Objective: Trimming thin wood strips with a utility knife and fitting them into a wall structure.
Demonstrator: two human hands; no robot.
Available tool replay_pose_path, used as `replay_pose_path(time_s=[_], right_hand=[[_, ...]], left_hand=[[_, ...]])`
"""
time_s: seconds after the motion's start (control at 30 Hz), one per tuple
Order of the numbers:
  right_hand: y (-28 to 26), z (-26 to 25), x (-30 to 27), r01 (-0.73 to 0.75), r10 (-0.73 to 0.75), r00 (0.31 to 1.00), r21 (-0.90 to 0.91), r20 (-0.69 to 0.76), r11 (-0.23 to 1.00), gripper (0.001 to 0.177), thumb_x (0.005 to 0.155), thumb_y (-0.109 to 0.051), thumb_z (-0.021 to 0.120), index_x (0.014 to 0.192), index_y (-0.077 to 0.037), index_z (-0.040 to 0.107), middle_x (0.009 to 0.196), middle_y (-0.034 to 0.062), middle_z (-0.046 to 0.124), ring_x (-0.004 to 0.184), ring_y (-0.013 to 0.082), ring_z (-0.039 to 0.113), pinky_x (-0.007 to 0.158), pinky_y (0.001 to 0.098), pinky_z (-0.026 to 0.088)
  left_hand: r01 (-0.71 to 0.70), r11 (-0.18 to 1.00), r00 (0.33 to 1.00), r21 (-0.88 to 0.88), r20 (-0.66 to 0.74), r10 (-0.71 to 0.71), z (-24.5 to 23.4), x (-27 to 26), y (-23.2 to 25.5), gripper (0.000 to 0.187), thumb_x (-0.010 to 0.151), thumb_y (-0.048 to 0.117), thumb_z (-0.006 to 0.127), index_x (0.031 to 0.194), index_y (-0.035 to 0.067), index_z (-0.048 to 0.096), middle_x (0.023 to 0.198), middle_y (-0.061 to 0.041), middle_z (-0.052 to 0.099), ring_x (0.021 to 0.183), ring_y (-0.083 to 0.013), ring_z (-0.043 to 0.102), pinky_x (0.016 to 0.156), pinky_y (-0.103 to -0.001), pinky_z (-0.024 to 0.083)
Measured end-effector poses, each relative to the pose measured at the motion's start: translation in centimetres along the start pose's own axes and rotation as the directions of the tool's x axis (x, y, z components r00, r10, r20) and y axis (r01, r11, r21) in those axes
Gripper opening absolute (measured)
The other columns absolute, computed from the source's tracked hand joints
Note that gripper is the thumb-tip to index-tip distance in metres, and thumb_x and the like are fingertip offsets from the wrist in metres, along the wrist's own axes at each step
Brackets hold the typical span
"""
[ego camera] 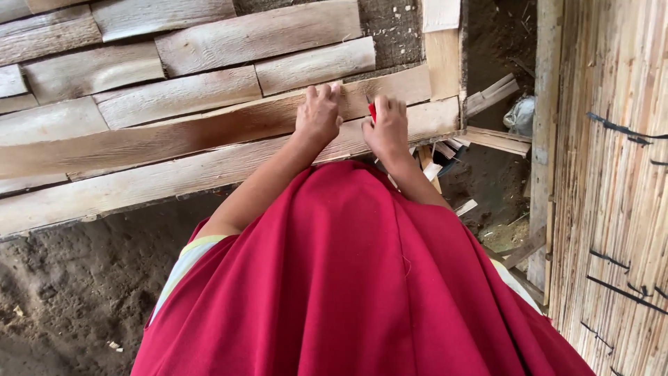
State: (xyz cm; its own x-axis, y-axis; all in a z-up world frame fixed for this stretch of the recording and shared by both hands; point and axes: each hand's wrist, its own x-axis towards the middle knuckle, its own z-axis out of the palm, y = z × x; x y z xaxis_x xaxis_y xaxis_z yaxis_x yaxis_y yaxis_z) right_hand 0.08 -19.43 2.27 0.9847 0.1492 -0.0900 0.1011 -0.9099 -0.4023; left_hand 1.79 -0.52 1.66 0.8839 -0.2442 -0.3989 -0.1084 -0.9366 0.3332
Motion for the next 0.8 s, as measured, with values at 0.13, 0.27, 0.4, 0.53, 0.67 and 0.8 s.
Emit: replay_pose_path(time_s=[0.13, 0.27, 0.4, 0.53, 0.67, 0.8], right_hand=[[2.2, 2.8, 4.2, 0.263, -0.279, 0.956, -0.162, -0.085, 0.951, 0.032, 0.078, -0.005, 0.075, 0.103, -0.007, 0.055, 0.112, 0.0166, 0.060, 0.120, 0.0362, 0.052, 0.105, 0.0503, 0.044], [3.7, 4.5, 6.0, 0.373, -0.386, 0.922, -0.215, -0.024, 0.903, 0.052, 0.069, -0.017, 0.080, 0.110, -0.008, 0.048, 0.108, 0.0147, 0.056, 0.121, 0.0322, 0.049, 0.115, 0.0559, 0.026], [2.8, 2.9, 6.6, 0.354, -0.341, 0.934, -0.153, 0.104, 0.923, 0.041, 0.079, -0.030, 0.073, 0.105, -0.012, 0.046, 0.098, 0.0121, 0.056, 0.102, 0.0312, 0.054, 0.102, 0.0527, 0.035], [3.6, 2.9, 7.2, 0.314, -0.303, 0.934, -0.033, 0.189, 0.949, 0.035, 0.084, -0.025, 0.073, 0.101, -0.013, 0.045, 0.092, 0.0128, 0.055, 0.100, 0.0354, 0.056, 0.100, 0.0539, 0.035], [2.0, -1.0, 6.7, 0.203, -0.221, 0.929, 0.089, 0.296, 0.975, 0.028, 0.095, -0.026, 0.069, 0.101, -0.016, 0.043, 0.091, 0.0093, 0.058, 0.097, 0.0330, 0.057, 0.093, 0.0498, 0.035], [-0.9, -6.0, 6.7, 0.232, -0.245, 0.924, 0.079, 0.295, 0.970, 0.027, 0.098, -0.028, 0.067, 0.100, -0.016, 0.043, 0.088, 0.0091, 0.059, 0.095, 0.0320, 0.056, 0.091, 0.0475, 0.034]], left_hand=[[0.016, 1.000, 0.997, 0.008, -0.075, -0.015, 0.3, -0.5, 0.4, 0.073, 0.083, 0.035, 0.085, 0.139, 0.008, 0.047, 0.118, -0.007, 0.048, 0.114, -0.0330, 0.049, 0.077, -0.049, 0.065], [0.026, 0.998, 0.991, 0.062, -0.129, -0.018, 0.5, -0.5, 0.5, 0.074, 0.080, 0.035, 0.088, 0.138, 0.010, 0.049, 0.117, -0.006, 0.047, 0.112, -0.0294, 0.049, 0.079, -0.046, 0.063], [0.000, 0.990, 0.968, 0.138, -0.248, 0.034, -0.6, -1.3, 0.9, 0.077, 0.070, 0.038, 0.095, 0.130, 0.012, 0.054, 0.118, -0.008, 0.042, 0.109, -0.0310, 0.046, 0.084, -0.045, 0.052], [-0.007, 0.991, 0.963, 0.136, -0.264, 0.043, -0.6, -1.1, 1.0, 0.075, 0.069, 0.032, 0.095, 0.129, 0.012, 0.054, 0.120, -0.010, 0.041, 0.112, -0.0321, 0.043, 0.086, -0.043, 0.043], [-0.043, 0.992, 0.969, 0.121, -0.235, 0.070, -0.8, -0.6, 0.6, 0.058, 0.075, 0.027, 0.089, 0.116, 0.013, 0.049, 0.112, -0.011, 0.049, 0.113, -0.0327, 0.041, 0.090, -0.047, 0.031], [-0.013, 0.999, 0.978, -0.034, -0.209, 0.006, -2.5, -0.3, -0.3, 0.046, 0.084, 0.052, 0.074, 0.104, 0.015, 0.055, 0.101, -0.011, 0.061, 0.105, -0.0333, 0.054, 0.098, -0.057, 0.029]])
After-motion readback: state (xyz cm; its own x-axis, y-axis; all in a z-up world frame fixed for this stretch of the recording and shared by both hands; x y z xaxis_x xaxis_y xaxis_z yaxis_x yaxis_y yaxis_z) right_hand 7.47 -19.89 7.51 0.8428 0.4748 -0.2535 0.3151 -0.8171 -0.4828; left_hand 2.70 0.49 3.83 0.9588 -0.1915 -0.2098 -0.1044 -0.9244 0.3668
